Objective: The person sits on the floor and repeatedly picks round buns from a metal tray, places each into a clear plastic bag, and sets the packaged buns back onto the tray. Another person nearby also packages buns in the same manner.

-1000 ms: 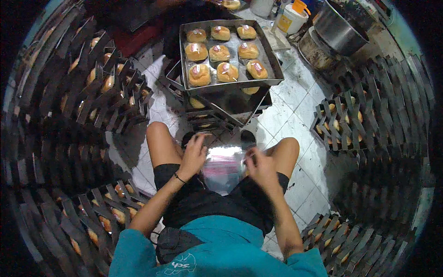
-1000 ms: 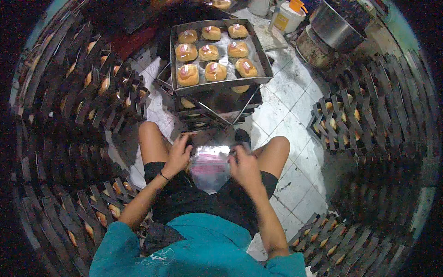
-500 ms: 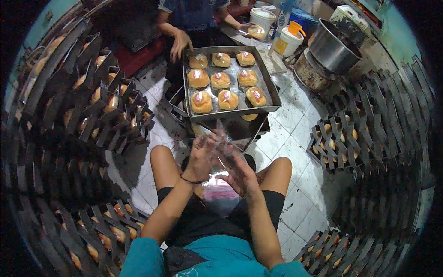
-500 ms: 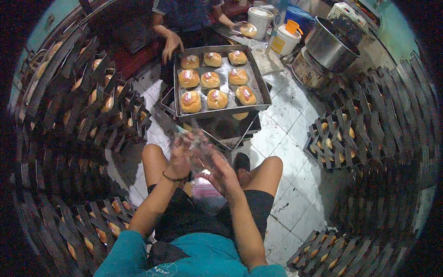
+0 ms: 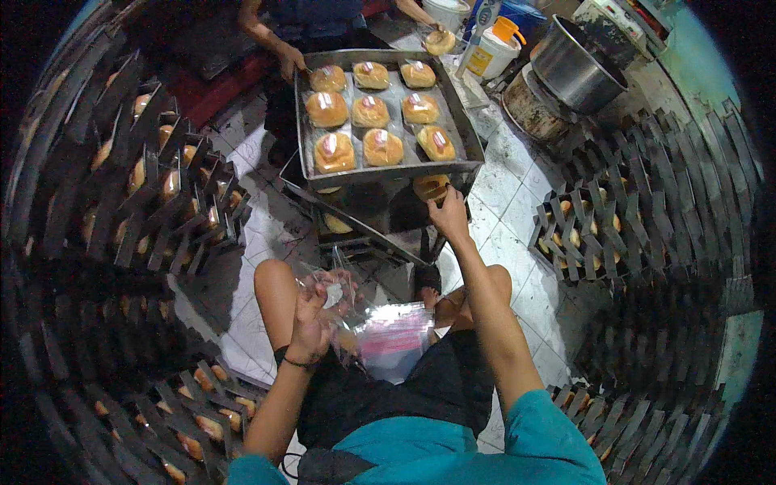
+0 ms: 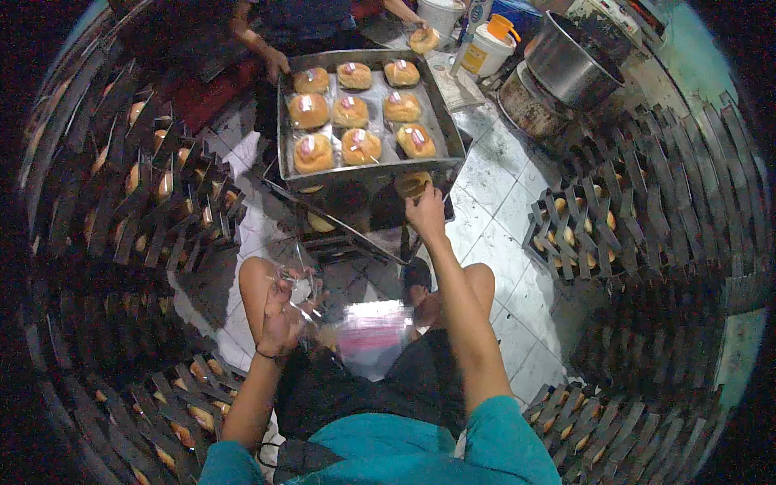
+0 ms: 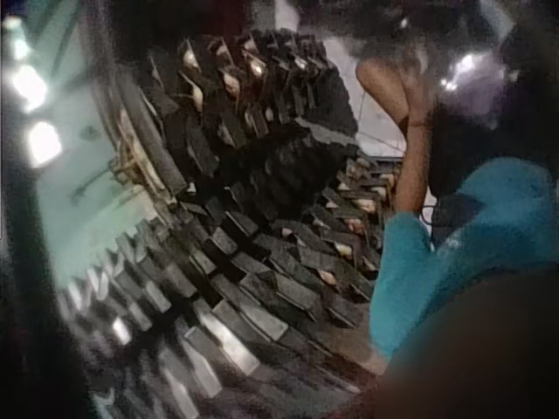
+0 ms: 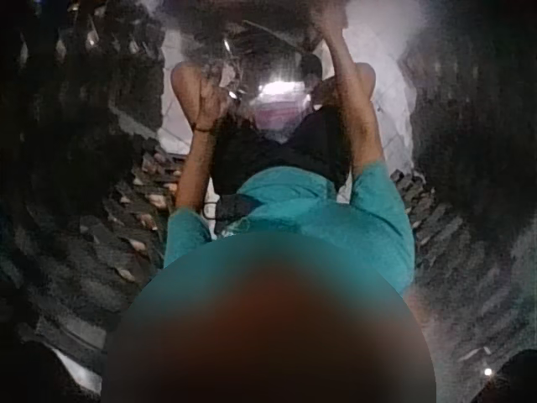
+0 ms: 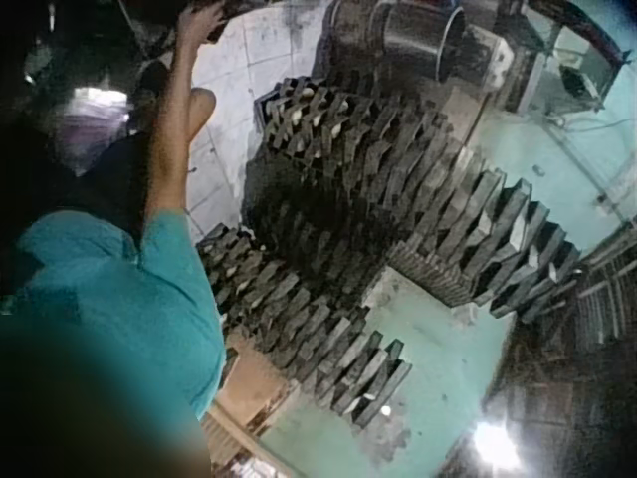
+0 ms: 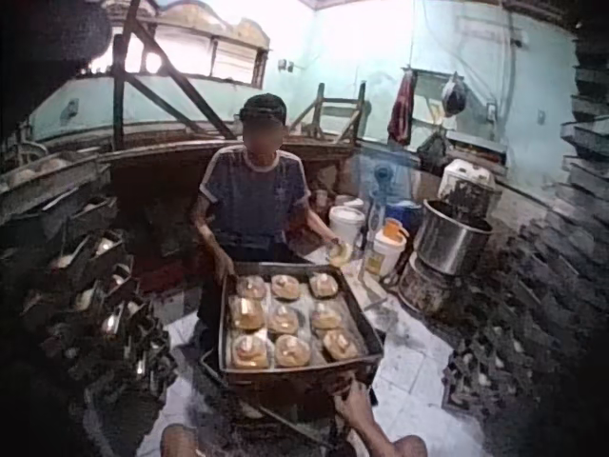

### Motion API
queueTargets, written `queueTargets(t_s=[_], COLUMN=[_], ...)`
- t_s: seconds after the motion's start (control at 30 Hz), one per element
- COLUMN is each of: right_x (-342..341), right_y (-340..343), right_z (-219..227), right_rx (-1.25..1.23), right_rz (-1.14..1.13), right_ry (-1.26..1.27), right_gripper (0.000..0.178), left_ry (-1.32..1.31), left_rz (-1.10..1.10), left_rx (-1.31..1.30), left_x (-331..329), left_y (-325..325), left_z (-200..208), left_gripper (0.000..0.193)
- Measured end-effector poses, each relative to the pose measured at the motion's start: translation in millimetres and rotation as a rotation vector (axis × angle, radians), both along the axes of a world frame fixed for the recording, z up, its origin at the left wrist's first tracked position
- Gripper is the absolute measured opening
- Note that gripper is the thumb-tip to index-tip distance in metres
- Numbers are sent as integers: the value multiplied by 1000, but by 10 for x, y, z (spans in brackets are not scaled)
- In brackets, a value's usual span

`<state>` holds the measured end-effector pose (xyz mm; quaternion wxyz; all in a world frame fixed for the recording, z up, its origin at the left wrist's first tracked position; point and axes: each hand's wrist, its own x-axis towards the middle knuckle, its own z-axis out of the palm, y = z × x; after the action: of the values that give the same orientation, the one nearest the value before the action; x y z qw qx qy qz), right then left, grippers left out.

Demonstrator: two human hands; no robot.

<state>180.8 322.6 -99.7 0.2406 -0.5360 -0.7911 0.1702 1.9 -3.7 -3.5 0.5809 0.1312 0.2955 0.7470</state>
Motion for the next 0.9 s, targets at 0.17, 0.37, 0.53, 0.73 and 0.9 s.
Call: queueTargets(t_s=[0.17,0.37,0.53,0.73,0.9], right_x=[-282,-484,-393,139,492], right_y=[531,1111,946,-570,-2037], right_z=[-202,-282,117,781,992], right_rx=[-124,-82,-379,-764,-1210], right_rz=[142,84,325,165,-13], right_ry=[-501,-480,-417,693,1541], right_gripper=[60,81,87,52,56], left_ry=[-36,-31,-56,-161,-266], left_rz=[21,13,-27,101,208], left_rx=[-114,-223,-279,-293,-329], left_x=[-71,-108,-42,-68,-253], left_y=[-34,8,161,552,716], left_z=[-74,-168,-203,-232,-103], left_gripper=[30,36,35,49,37])
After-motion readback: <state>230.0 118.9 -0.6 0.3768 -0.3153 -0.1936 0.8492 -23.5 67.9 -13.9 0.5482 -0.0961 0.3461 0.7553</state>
